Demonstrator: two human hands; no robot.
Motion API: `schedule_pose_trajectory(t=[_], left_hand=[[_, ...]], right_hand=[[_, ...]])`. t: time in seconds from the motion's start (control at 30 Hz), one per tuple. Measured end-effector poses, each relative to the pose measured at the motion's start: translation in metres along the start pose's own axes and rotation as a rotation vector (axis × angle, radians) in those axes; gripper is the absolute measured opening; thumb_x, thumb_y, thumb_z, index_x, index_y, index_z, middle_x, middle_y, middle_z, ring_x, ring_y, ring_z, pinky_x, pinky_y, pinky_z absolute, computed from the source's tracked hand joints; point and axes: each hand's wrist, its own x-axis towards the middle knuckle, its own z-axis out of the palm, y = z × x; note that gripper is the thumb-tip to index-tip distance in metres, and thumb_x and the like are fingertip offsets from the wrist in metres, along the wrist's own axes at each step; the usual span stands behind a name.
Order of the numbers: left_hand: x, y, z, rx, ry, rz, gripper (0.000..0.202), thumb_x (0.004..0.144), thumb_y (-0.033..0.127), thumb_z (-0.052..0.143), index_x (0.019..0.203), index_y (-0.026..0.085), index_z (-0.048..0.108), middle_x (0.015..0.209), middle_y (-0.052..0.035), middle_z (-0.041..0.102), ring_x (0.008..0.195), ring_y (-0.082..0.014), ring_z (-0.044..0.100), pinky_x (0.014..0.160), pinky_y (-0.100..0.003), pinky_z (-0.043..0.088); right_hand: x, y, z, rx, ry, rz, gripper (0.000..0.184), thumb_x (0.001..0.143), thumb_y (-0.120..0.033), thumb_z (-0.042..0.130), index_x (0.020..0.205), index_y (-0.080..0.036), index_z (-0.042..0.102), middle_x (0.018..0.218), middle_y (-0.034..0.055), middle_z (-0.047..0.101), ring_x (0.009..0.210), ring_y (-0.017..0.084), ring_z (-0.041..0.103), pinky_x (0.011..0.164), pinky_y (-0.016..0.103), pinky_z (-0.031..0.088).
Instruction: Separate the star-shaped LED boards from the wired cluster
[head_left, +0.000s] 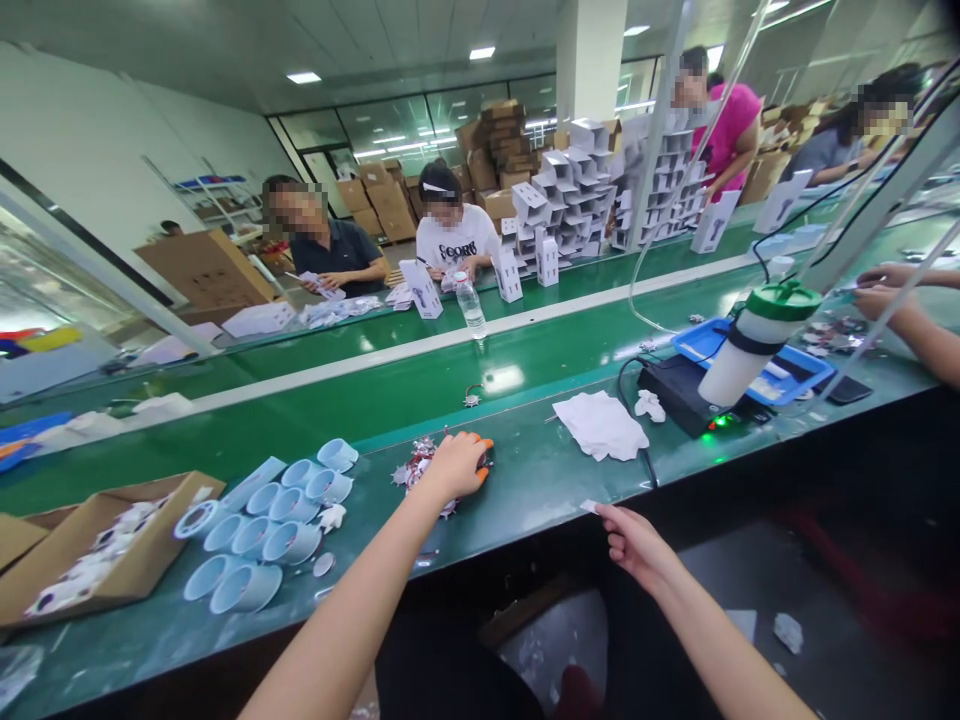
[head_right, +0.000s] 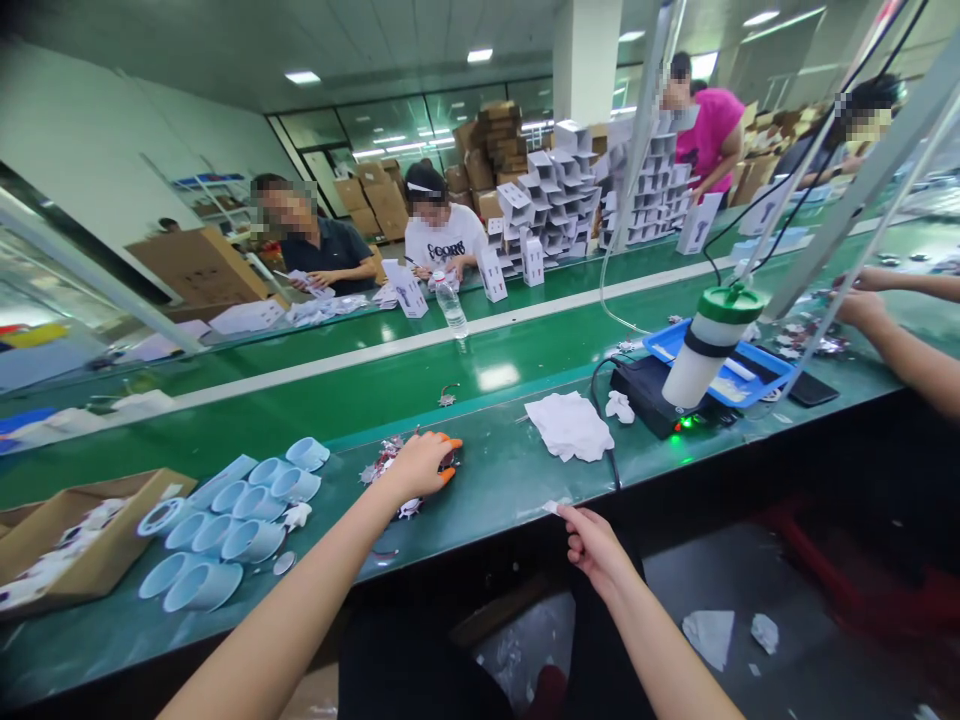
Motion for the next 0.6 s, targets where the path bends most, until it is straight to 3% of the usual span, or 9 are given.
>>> schedule_pose_trajectory(t=[0.13, 0.23, 0.3, 0.4, 0.5, 0.6], left_hand=[[0.012, 0.010, -0.001, 0.019, -0.010, 0.011, 0.037, 0.081, 0.026, 0.055, 0.114, 0.017, 0.071, 0.114, -0.0132, 0.065, 0.114, -0.0362, 0.058, 0.100, -0.058, 0.047], [0.024, 0.014, -0.006, -0.083, -0.034, -0.003, 0.048, 0.083, 0.045, 0.063, 0.127, 0.027, 0.066, 0.121, -0.0069, 0.066, 0.118, -0.0305, 0.060, 0.104, -0.051, 0.049], [0.037, 0.010, -0.008, -0.154, -0.006, -0.061, 0.054, 0.088, 0.058, 0.054, 0.134, 0.030, 0.061, 0.130, -0.0032, 0.065, 0.122, -0.0247, 0.060, 0.107, -0.043, 0.050], [0.067, -0.008, -0.008, -0.159, 0.083, -0.216, 0.050, 0.098, 0.045, 0.037, 0.137, 0.022, 0.058, 0.139, -0.0084, 0.060, 0.130, -0.0265, 0.056, 0.113, -0.047, 0.047], [0.099, -0.033, -0.006, -0.116, 0.110, -0.332, 0.046, 0.098, 0.032, 0.038, 0.135, 0.014, 0.058, 0.137, -0.0154, 0.058, 0.133, -0.0316, 0.052, 0.112, -0.057, 0.044], [0.120, -0.048, -0.008, -0.129, 0.106, -0.384, 0.044, 0.098, 0.031, 0.039, 0.132, 0.011, 0.058, 0.131, -0.0167, 0.061, 0.130, -0.0308, 0.054, 0.110, -0.055, 0.047]], right_hand=[[-0.001, -0.003, -0.006, 0.008, -0.021, -0.030, 0.057, 0.056, -0.033, 0.082, 0.100, -0.014, 0.052, 0.073, -0.0041, 0.042, 0.050, -0.003, 0.031, 0.046, 0.014, 0.021], [0.000, -0.003, -0.008, 0.032, -0.026, -0.041, 0.066, 0.044, -0.034, 0.085, 0.096, -0.013, 0.050, 0.072, -0.0052, 0.040, 0.050, -0.003, 0.030, 0.047, 0.014, 0.020], [-0.001, -0.003, -0.009, 0.042, -0.028, -0.048, 0.071, 0.039, -0.036, 0.086, 0.095, -0.013, 0.048, 0.071, -0.0057, 0.038, 0.049, -0.003, 0.029, 0.047, 0.014, 0.020], [-0.005, 0.000, -0.011, 0.048, -0.044, -0.067, 0.076, 0.036, -0.041, 0.087, 0.094, -0.014, 0.045, 0.071, -0.0060, 0.035, 0.050, -0.004, 0.027, 0.047, 0.013, 0.019], [-0.011, 0.004, -0.016, 0.069, -0.053, -0.068, 0.077, 0.037, -0.044, 0.087, 0.093, -0.014, 0.041, 0.069, -0.0060, 0.031, 0.050, -0.004, 0.025, 0.047, 0.013, 0.019], [-0.017, 0.007, -0.021, 0.091, -0.053, -0.062, 0.076, 0.039, -0.044, 0.085, 0.092, -0.014, 0.040, 0.070, -0.0057, 0.032, 0.050, -0.004, 0.025, 0.046, 0.014, 0.020]])
